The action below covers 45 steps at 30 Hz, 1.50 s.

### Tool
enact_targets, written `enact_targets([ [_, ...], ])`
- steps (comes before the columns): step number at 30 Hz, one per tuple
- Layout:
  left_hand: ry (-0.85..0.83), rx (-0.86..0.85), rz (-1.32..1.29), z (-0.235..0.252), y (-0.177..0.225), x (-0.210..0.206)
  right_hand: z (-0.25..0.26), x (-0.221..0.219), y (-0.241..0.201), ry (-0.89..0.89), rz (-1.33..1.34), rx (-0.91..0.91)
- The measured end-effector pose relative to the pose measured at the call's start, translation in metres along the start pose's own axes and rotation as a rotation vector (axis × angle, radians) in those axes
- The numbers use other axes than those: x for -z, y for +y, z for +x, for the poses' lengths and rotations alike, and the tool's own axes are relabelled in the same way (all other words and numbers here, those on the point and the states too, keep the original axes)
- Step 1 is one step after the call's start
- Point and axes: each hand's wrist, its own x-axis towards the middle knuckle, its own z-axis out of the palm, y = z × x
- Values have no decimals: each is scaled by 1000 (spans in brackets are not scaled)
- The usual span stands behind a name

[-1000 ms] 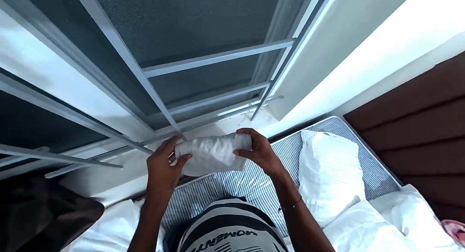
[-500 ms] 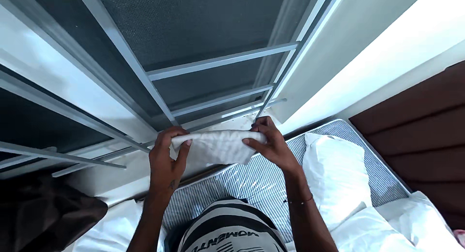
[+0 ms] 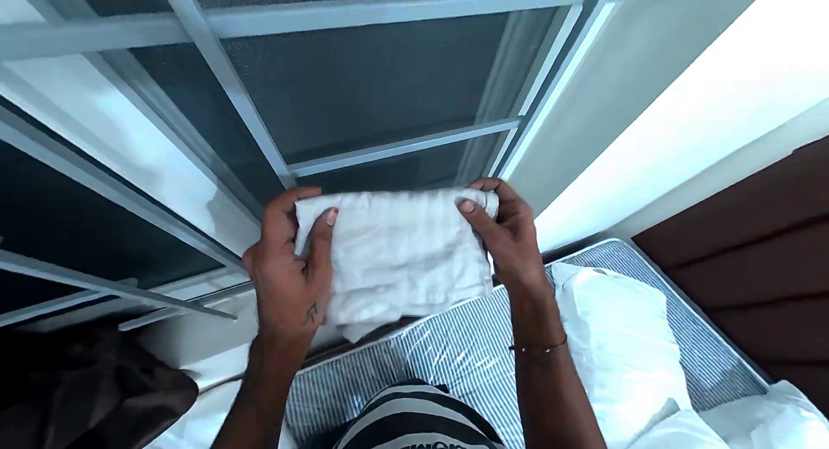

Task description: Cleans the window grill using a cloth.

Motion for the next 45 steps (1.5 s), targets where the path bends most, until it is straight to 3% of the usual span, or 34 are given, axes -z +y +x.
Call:
enact_targets([
  [4, 27, -91, 73, 25, 19, 5, 31, 0, -39, 105, -168, 220],
  [7, 145, -172, 166, 48, 34, -8, 80, -4, -51, 287, -406, 492],
  [10, 201, -228, 270, 66, 40, -15, 113, -14, -62, 414, -660, 645],
  [16, 290, -371, 375, 97, 32, -17, 149, -40, -44, 411, -792, 647],
  [19, 300, -334, 602, 95, 40, -18, 154, -45, -33, 397, -854, 548],
  [26, -198, -340, 579, 87, 42, -39, 150, -40, -50, 337, -1074, 287],
  [30, -344, -267, 635, 96, 27, -46, 145, -34, -65, 340, -1268, 398],
  [33, -399, -223, 664, 102, 26, -47, 137, -47, -69, 54, -1071, 603],
  [35, -396, -235, 701, 100, 21, -48, 138, -57, -50, -169, -1012, 594],
  [39, -293, -338, 787, 86, 6, -51, 149, -55, -15, -134, -1165, 643],
  [45, -184, -361, 835, 54, -1, -50, 168, -46, -42, -543, -1233, 327],
])
